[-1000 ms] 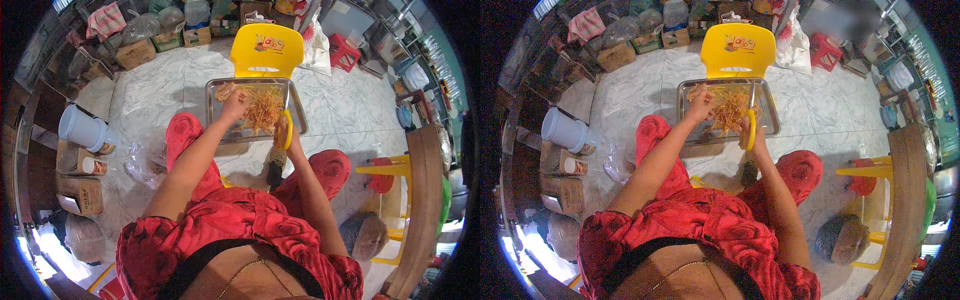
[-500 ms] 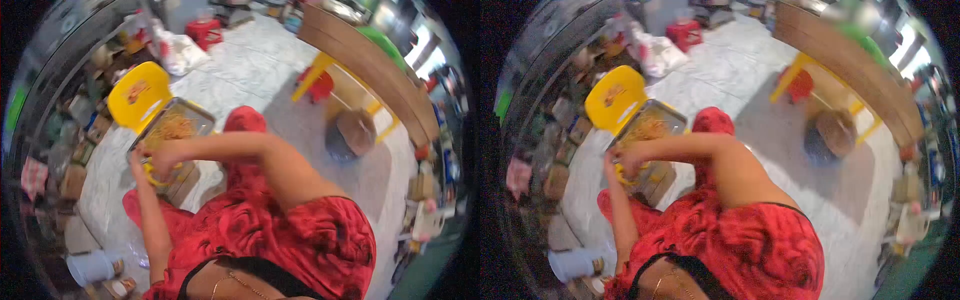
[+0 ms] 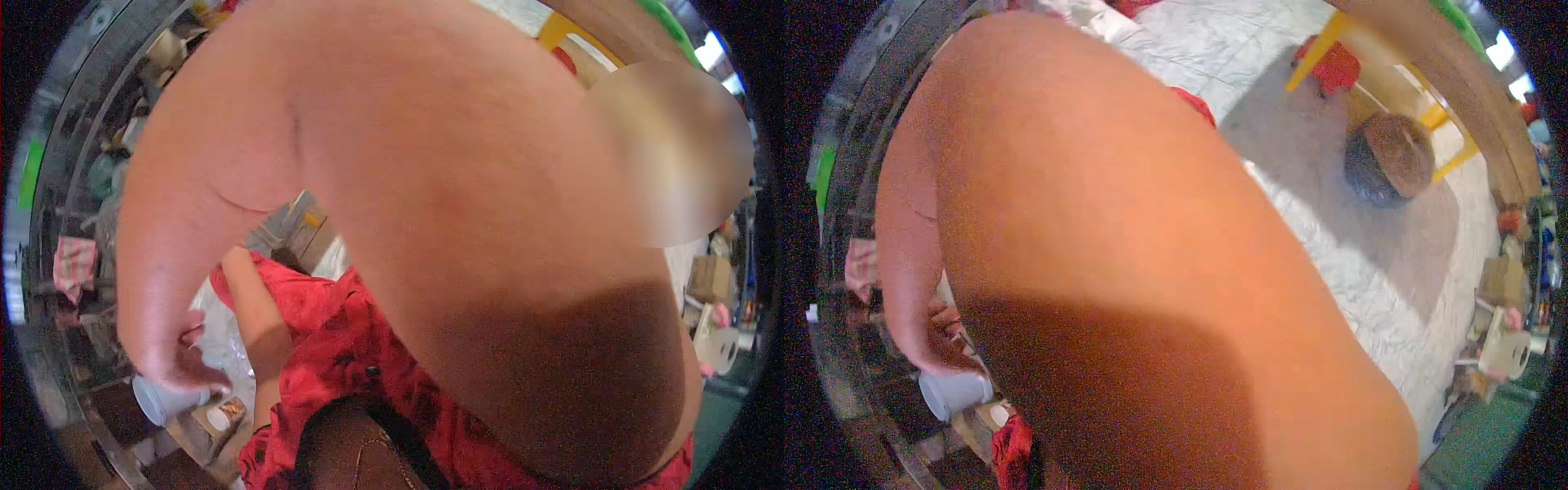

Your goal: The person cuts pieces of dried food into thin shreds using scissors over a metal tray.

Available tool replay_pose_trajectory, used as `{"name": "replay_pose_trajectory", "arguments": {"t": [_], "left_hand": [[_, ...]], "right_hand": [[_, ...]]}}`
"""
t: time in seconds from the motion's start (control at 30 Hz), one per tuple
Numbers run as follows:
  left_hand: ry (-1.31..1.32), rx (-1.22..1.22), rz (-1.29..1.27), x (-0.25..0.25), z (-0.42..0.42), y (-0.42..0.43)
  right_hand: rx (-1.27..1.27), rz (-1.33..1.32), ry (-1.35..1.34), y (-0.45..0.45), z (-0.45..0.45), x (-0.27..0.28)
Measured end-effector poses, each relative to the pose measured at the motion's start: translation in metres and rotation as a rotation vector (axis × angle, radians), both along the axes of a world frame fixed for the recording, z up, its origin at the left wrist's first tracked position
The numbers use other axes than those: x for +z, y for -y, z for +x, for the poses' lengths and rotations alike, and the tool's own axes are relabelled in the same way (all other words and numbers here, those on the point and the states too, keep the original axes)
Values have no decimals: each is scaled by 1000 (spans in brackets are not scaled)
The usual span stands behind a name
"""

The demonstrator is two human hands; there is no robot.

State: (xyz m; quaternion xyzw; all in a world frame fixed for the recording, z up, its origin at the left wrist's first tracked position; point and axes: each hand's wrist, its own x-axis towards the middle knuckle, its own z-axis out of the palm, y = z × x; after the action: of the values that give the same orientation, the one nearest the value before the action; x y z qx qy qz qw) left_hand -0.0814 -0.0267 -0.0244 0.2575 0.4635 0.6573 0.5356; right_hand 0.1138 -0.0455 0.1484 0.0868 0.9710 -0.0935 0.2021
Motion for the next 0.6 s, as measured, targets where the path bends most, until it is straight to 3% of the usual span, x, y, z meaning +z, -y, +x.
{"name": "replay_pose_trajectory", "arguments": {"t": [0.37, 0.6], "left_hand": [[75, 18, -48, -10, 21, 38], [174, 82, -77, -12, 44, 54]], "right_hand": [[116, 142, 26, 73, -16, 31], [477, 136, -345, 204, -6, 139]]}}
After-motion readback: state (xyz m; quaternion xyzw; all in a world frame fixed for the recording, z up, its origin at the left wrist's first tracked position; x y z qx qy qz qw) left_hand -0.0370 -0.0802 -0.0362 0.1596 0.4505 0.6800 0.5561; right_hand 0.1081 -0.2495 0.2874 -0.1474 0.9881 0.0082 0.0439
